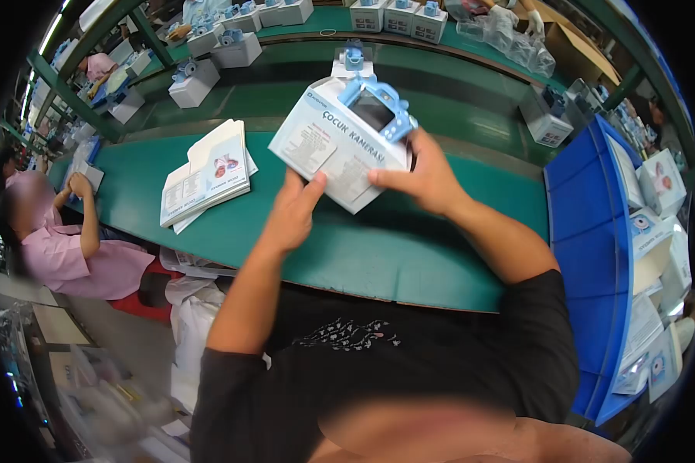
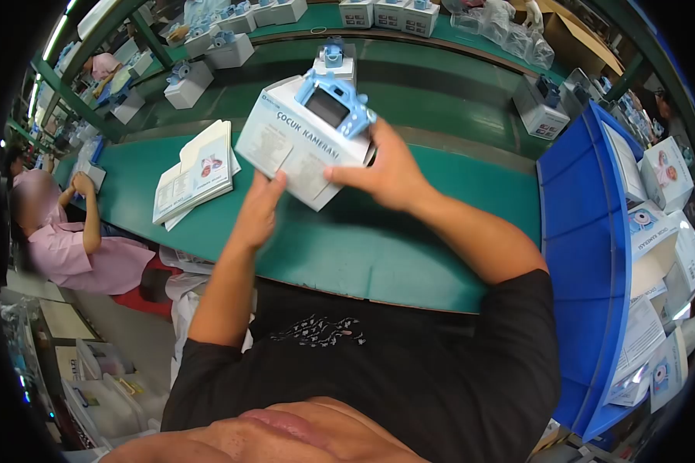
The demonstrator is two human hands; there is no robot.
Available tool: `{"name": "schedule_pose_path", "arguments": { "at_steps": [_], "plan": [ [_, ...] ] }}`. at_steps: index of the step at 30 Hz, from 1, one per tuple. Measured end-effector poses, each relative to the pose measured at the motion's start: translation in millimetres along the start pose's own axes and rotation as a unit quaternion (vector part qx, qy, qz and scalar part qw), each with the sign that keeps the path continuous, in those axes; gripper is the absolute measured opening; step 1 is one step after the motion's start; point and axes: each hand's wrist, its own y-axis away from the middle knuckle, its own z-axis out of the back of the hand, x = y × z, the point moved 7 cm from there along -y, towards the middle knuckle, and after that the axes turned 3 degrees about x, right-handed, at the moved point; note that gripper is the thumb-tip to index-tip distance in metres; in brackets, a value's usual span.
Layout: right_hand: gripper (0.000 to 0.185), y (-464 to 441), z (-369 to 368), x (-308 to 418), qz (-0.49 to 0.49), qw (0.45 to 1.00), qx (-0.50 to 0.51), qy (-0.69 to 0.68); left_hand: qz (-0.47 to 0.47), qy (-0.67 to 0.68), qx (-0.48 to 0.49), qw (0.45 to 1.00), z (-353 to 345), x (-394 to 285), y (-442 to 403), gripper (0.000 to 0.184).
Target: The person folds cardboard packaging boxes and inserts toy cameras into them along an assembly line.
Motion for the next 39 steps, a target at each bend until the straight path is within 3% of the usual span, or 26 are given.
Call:
{"name": "schedule_pose_path", "arguments": {
  "at_steps": [1, 3, 4, 5, 6, 7, 8, 10, 11, 13, 14, 16, 18, 20, 22, 23, 25, 26, 28, 31, 32, 34, 38, 39],
  "plan": [
    [0.091, -7.1, 12.2, -4.0, -0.002, 1.0, 0.003, 0.006, -0.026, -0.069, 0.005, 0.997, 14.1, -13.3, -1.5, 0.074],
    [0.097, -20.0, 61.4, 6.4, 0.123, 0.947, -0.142, 0.259, 0.044, -0.229, -0.028, 0.972, 69.8, -21.0, 9.3, 0.088],
    [0.102, -30.0, 85.2, 8.5, 0.131, 0.909, -0.196, 0.344, 0.039, -0.297, -0.059, 0.952, 109.9, -15.1, 14.8, 0.093],
    [0.104, -40.7, 113.8, 2.9, 0.079, 0.877, -0.234, 0.411, 0.039, -0.366, -0.093, 0.925, 149.7, -5.6, 20.1, 0.098],
    [0.103, -55.8, 152.0, -14.6, 0.083, 0.847, -0.269, 0.452, 0.052, -0.374, -0.107, 0.92, 185.5, 6.9, 23.7, 0.098],
    [0.102, -71.4, 190.3, -33.8, 0.085, 0.815, -0.3, 0.488, 0.068, -0.483, -0.08, 0.869, 215.9, 19.6, 25.9, 0.1],
    [0.098, -87.2, 231.4, -54.3, 0.031, 0.839, -0.282, 0.465, 0.086, -0.583, -0.047, 0.806, 236.0, 28.3, 32.3, 0.101],
    [0.092, -103.8, 289.5, -91.3, -0.188, 0.821, -0.279, 0.462, 0.147, -0.575, -0.039, 0.804, 262.4, 32.2, 37.8, 0.103],
    [0.092, -112.7, 318.2, -116.0, -0.184, 0.822, -0.278, 0.462, 0.188, -0.56, -0.02, 0.807, 268.1, 36.1, 32.6, 0.104],
    [0.098, -110.5, 353.7, -150.2, -0.087, 0.798, -0.32, 0.504, 0.256, -0.527, 0.035, 0.809, 266.6, 46.6, 14.9, 0.106],
    [0.098, -103.1, 355.0, -139.7, -0.094, 0.79, -0.334, 0.505, 0.23, -0.525, 0.054, 0.818, 273.2, 60.5, 10.2, 0.11],
    [0.105, -96.0, 324.1, -128.7, -0.33, 0.718, -0.234, 0.567, 0.184, -0.526, 0.089, 0.826, 279.4, 67.8, -0.4, 0.114],
    [0.101, -71.4, 264.4, -77.9, -0.194, 0.68, -0.349, 0.616, 0.184, -0.545, 0.06, 0.816, 274.3, 53.9, 3.5, 0.12],
    [0.106, -60.9, 213.1, -59.6, 0.03, 0.719, -0.367, 0.59, 0.162, -0.518, 0.017, 0.84, 259.0, 27.4, 6.7, 0.122],
    [0.106, -52.2, 144.3, -45.0, 0.096, 0.798, -0.271, 0.53, 0.111, -0.52, 0.006, 0.847, 233.1, -2.2, 5.0, 0.123],
    [0.107, -49.4, 106.1, -27.9, 0.083, 0.874, -0.193, 0.439, 0.075, -0.514, -0.022, 0.854, 218.1, -19.6, 2.3, 0.124],
    [0.112, -38.5, 37.5, -20.7, 0.019, 0.951, -0.071, 0.3, -0.016, -0.603, -0.039, 0.797, 159.1, -59.4, 0.3, 0.124],
    [0.114, -35.5, 10.8, -23.1, -0.006, 0.97, -0.028, 0.241, -0.023, -0.6, -0.03, 0.799, 128.6, -66.8, -2.2, 0.124],
    [0.112, -29.1, -33.4, -20.4, -0.069, 0.988, 0.044, 0.131, -0.097, -0.651, -0.026, 0.753, 66.3, -87.6, 1.1, 0.121],
    [0.116, -16.1, -48.2, -8.8, -0.078, 0.988, 0.031, 0.133, -0.126, -0.626, 0.015, 0.769, 0.3, -92.2, 9.0, 0.114],
    [0.118, -13.5, -51.1, -6.9, -0.081, 0.987, 0.029, 0.133, -0.178, -0.598, 0.012, 0.781, -14.2, -94.6, 12.9, 0.117],
    [0.12, -13.3, -52.2, -9.4, -0.085, 0.987, 0.031, 0.135, -0.226, -0.568, 0.004, 0.791, -26.7, -93.0, 11.9, 0.121],
    [0.129, -14.3, -54.2, -27.0, 0.046, 0.982, 0.0, 0.185, -0.331, -0.415, 0.029, 0.847, -28.9, -87.7, 6.0, 0.114],
    [0.128, -16.6, -54.3, -19.8, 0.027, 0.992, -0.003, 0.124, -0.317, -0.426, 0.02, 0.847, -22.3, -85.2, 14.0, 0.114]
  ]
}}
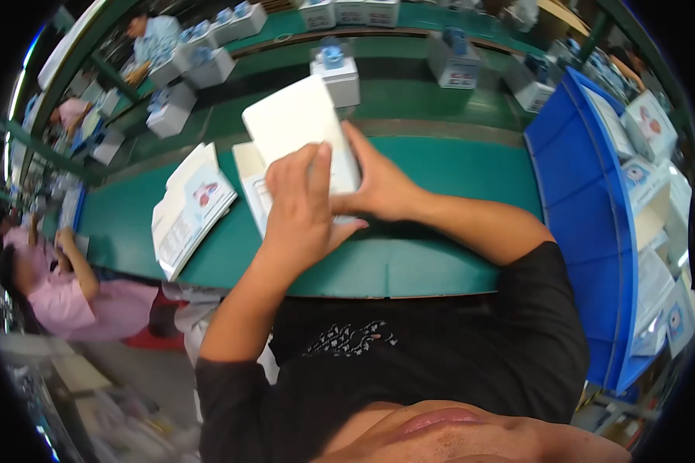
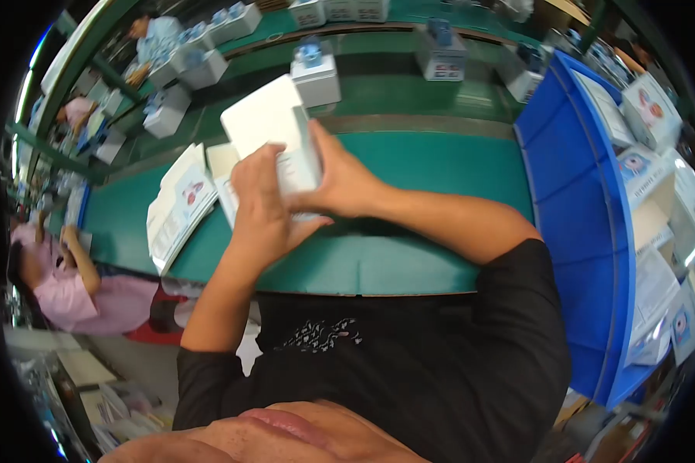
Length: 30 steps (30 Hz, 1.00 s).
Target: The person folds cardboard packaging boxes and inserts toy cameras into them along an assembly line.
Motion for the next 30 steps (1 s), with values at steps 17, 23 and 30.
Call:
{"name": "schedule_pose_path", "arguments": {
  "at_steps": [17, 23, 30],
  "plan": [
    [0.056, 0.5, -15.1, -5.7, -0.067, 0.965, 0.199, -0.157, 0.457, 0.13, -0.083, 0.876, 44.5, 101.9, 69.5, 0.112],
    [0.05, -5.9, -22.5, 31.1, -0.073, 0.894, 0.126, -0.424, 0.386, 0.326, -0.151, 0.85, 25.6, 118.9, 69.4, 0.097],
    [0.05, -4.1, -18.9, 23.7, -0.184, 0.872, 0.005, -0.453, 0.241, 0.683, -0.229, 0.65, 5.3, 113.1, 79.2, 0.08]
  ]
}}
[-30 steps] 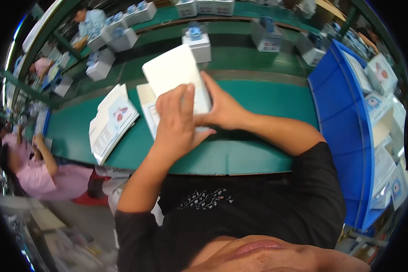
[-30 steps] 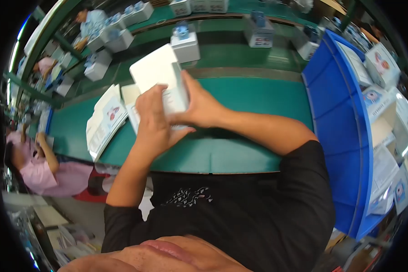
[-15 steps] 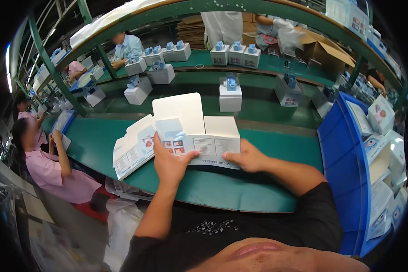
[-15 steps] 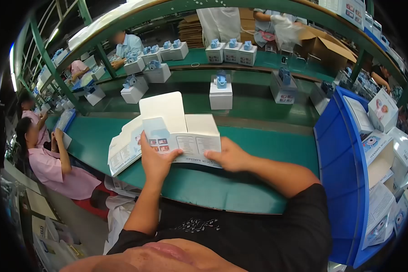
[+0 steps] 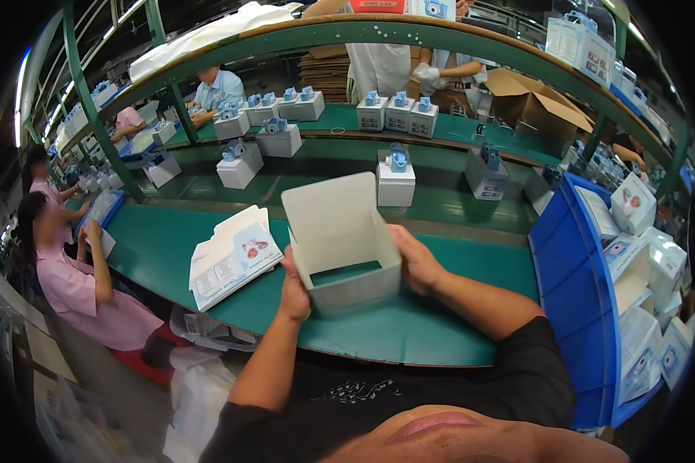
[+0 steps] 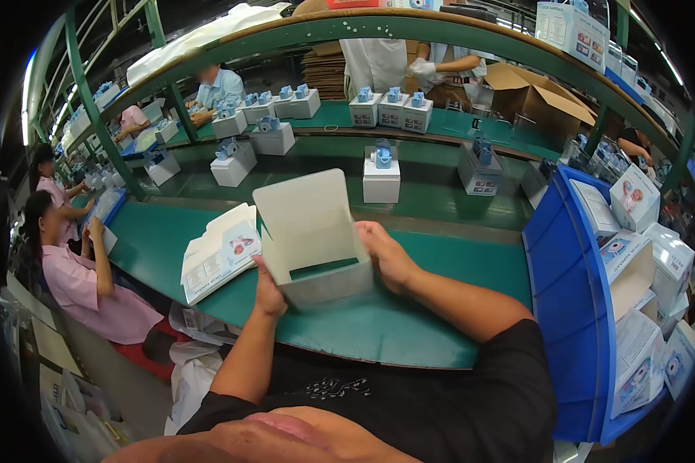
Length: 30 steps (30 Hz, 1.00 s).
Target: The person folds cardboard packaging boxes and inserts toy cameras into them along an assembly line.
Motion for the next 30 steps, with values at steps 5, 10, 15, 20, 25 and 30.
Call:
{"name": "schedule_pose_path", "arguments": {
  "at_steps": [5, 10, 15, 20, 25, 30],
  "plan": [
    [0.051, -14.8, 18.9, -20.5, 0.021, 0.991, 0.045, 0.127, 0.131, -0.166, 0.03, 0.977, 4.2, -0.1, 7.1, 0.062],
    [0.052, -17.1, 15.0, -12.4, 0.038, 0.935, 0.114, 0.333, 0.199, -0.339, 0.003, 0.919, 0.0, -1.8, 8.8, 0.055],
    [0.056, -8.9, -10.3, 13.3, 0.273, 0.868, 0.191, 0.369, -0.078, -0.4, 0.066, 0.911, -12.4, -30.7, -1.1, 0.057],
    [0.057, 15.3, -41.9, 29.3, 0.385, 0.655, 0.313, 0.57, -0.114, -0.465, 0.26, 0.839, -41.7, -59.6, 8.3, 0.057],
    [0.06, 18.3, -35.3, 11.9, 0.332, 0.586, 0.255, 0.693, -0.155, -0.668, 0.254, 0.682, -61.8, -65.2, 20.8, 0.059],
    [0.056, 19.8, -39.6, 13.1, 0.361, 0.604, 0.245, 0.666, -0.155, -0.662, 0.268, 0.682, -59.8, -62.3, 20.2, 0.058]
  ]
}}
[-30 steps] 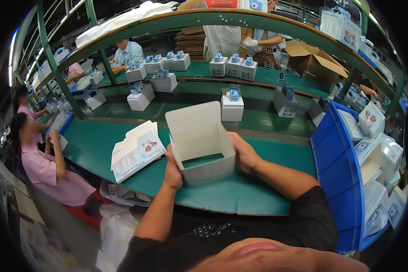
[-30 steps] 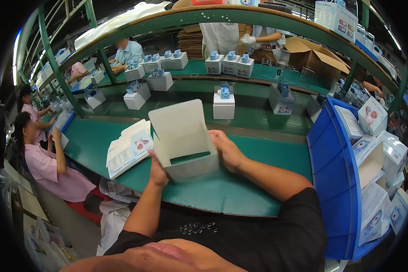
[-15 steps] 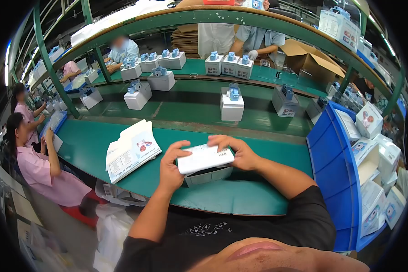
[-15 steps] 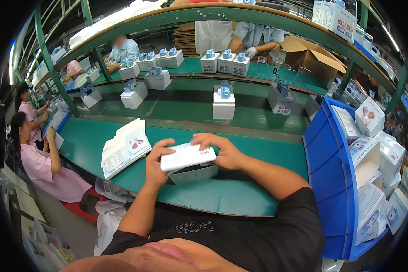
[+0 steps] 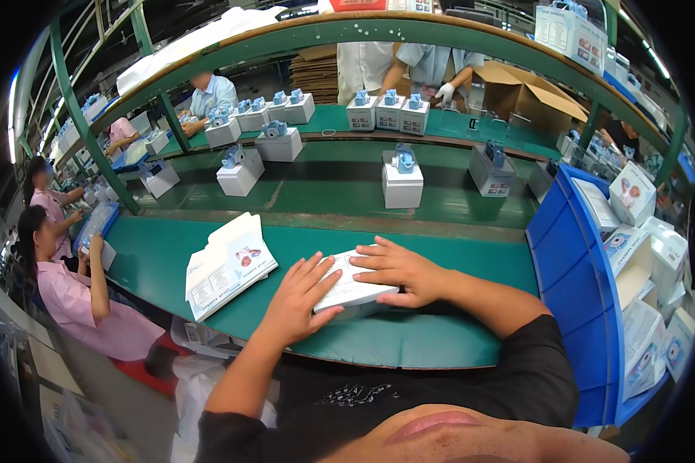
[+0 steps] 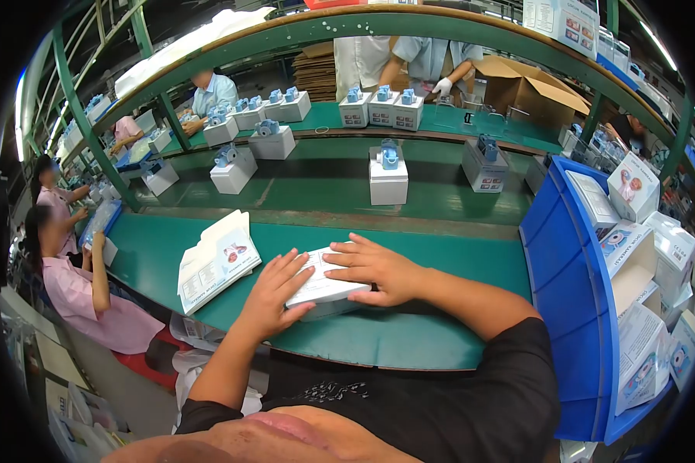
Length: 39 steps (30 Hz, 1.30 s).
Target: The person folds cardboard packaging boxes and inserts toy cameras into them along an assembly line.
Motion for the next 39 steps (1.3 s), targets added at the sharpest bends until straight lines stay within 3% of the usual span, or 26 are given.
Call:
{"name": "schedule_pose_path", "arguments": {
  "at_steps": [6, 15, 20, 25, 29, 31, 32, 34, 36, 37, 39],
  "plan": [
    [0.043, -13.5, 3.6, 8.0, -0.015, 1.0, -0.005, 0.005, -0.012, -0.029, 0.103, 0.994, 4.4, 21.2, 7.2, 0.057],
    [0.043, -12.8, -7.0, 2.4, -0.02, 0.999, 0.032, 0.027, 0.013, 0.025, 0.116, 0.993, 5.9, 19.6, 2.6, 0.055],
    [0.047, -10.4, -11.8, -1.6, 0.002, 0.999, 0.031, 0.026, 0.019, -0.024, 0.117, 0.993, -0.2, 17.4, 4.6, 0.056],
    [0.056, -14.6, -13.4, -0.9, 0.018, 0.993, 0.05, 0.104, 0.001, -0.043, 0.142, 0.989, 5.2, 9.8, -8.4, 0.073],
    [0.067, -15.0, 16.9, -44.6, -0.036, 0.982, -0.176, 0.053, 0.073, -0.092, 0.162, 0.98, -11.5, 16.0, -10.6, 0.093],
    [0.095, 6.3, 53.3, -103.3, -0.268, 0.891, -0.334, 0.147, 0.106, -0.077, 0.159, 0.979, 0.2, 15.3, -6.1, 0.095],
    [0.095, 8.2, 52.6, -125.9, -0.262, 0.889, -0.34, 0.16, 0.138, -0.058, 0.16, 0.976, 7.1, 18.6, -4.7, 0.098],
    [0.115, 25.0, 57.3, -184.8, -0.5, 0.749, -0.296, 0.319, 0.192, -0.021, 0.163, 0.968, 17.3, 25.7, -4.8, 0.103],
    [0.126, 27.6, 53.4, -207.5, -0.599, 0.712, -0.241, 0.277, 0.179, 0.089, 0.035, 0.979, 30.3, 37.4, 2.7, 0.106],
    [0.126, 31.1, 56.8, -209.3, -0.594, 0.71, -0.251, 0.283, 0.169, 0.085, 0.028, 0.981, 28.2, 43.4, 9.9, 0.106],
    [0.122, 38.6, 49.3, -226.4, -0.642, 0.711, -0.226, 0.176, 0.263, 0.184, -0.084, 0.943, 36.3, 75.0, 35.3, 0.092]
  ]
}}
